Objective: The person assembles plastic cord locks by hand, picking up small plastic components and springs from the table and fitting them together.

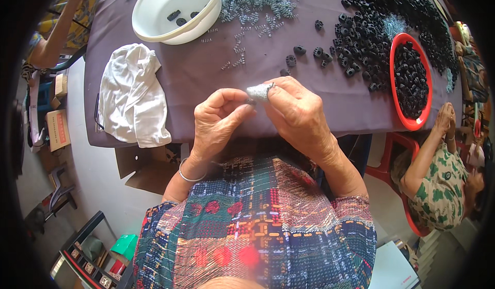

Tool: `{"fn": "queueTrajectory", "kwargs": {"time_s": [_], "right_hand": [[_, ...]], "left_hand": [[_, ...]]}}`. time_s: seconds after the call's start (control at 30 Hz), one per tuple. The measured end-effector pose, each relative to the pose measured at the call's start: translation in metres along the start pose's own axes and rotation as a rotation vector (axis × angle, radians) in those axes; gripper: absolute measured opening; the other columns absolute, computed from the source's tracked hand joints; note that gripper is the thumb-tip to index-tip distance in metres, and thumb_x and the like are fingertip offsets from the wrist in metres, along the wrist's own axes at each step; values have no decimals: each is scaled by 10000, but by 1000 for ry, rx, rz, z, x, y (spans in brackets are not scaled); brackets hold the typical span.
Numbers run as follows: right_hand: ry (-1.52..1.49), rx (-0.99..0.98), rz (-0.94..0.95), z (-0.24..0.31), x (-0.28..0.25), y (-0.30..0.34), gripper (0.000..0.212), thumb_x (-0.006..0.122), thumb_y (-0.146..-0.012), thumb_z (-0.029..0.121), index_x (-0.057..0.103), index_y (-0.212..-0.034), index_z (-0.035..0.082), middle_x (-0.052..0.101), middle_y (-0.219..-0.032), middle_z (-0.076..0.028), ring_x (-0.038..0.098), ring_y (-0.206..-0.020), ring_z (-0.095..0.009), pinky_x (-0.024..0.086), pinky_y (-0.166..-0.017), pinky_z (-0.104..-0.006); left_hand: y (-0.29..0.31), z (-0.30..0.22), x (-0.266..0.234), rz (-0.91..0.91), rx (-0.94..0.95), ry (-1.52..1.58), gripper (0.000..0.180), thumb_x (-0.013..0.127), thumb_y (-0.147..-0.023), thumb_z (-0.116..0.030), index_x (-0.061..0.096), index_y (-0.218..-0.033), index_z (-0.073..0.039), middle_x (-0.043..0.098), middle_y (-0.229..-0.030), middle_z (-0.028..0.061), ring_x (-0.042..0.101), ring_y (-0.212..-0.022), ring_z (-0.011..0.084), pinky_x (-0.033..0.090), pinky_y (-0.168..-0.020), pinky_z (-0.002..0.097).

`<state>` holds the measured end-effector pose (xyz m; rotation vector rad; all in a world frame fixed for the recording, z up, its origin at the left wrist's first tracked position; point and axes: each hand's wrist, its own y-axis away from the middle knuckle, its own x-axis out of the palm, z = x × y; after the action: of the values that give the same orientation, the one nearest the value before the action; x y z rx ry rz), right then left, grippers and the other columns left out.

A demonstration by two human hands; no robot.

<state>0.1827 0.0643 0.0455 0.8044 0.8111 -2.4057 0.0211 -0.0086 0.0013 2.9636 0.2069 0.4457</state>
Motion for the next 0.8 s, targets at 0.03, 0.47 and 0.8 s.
{"fn": "queueTrajectory", "kwargs": {"time_s": [0.03, 0.47, 0.8], "right_hand": [[-11, 6, 3, 1, -1, 0, 203, 708, -744, -78, 675, -931, -6, 677, -900, -124, 677, -774, -230, 534, -656, -295], [-14, -34, 78, 1, 0, -2, 265, 691, -747, -97, 672, -995, -6, 677, -896, -126, 674, -777, -234, 536, -659, -288], [-25, 193, -190, -9, -4, 18, 282, 675, -753, -82, 661, -1030, -30, 643, -919, -155, 656, -775, -262, 528, -693, -320]], "left_hand": [[0, 0, 0, 1, -1, 0, 175, 653, -868, 22, 604, -1034, 41, 674, -887, 67, 653, -820, 106, 528, -727, 216], [-2, -4, 0, 22, -6, -1, 173, 655, -865, 27, 602, -1029, 48, 671, -907, 71, 659, -824, 115, 538, -733, 225], [-2, -7, -2, -20, -63, 44, 147, 650, -854, 41, 623, -998, 40, 676, -887, 76, 666, -808, 136, 542, -722, 246]]}}
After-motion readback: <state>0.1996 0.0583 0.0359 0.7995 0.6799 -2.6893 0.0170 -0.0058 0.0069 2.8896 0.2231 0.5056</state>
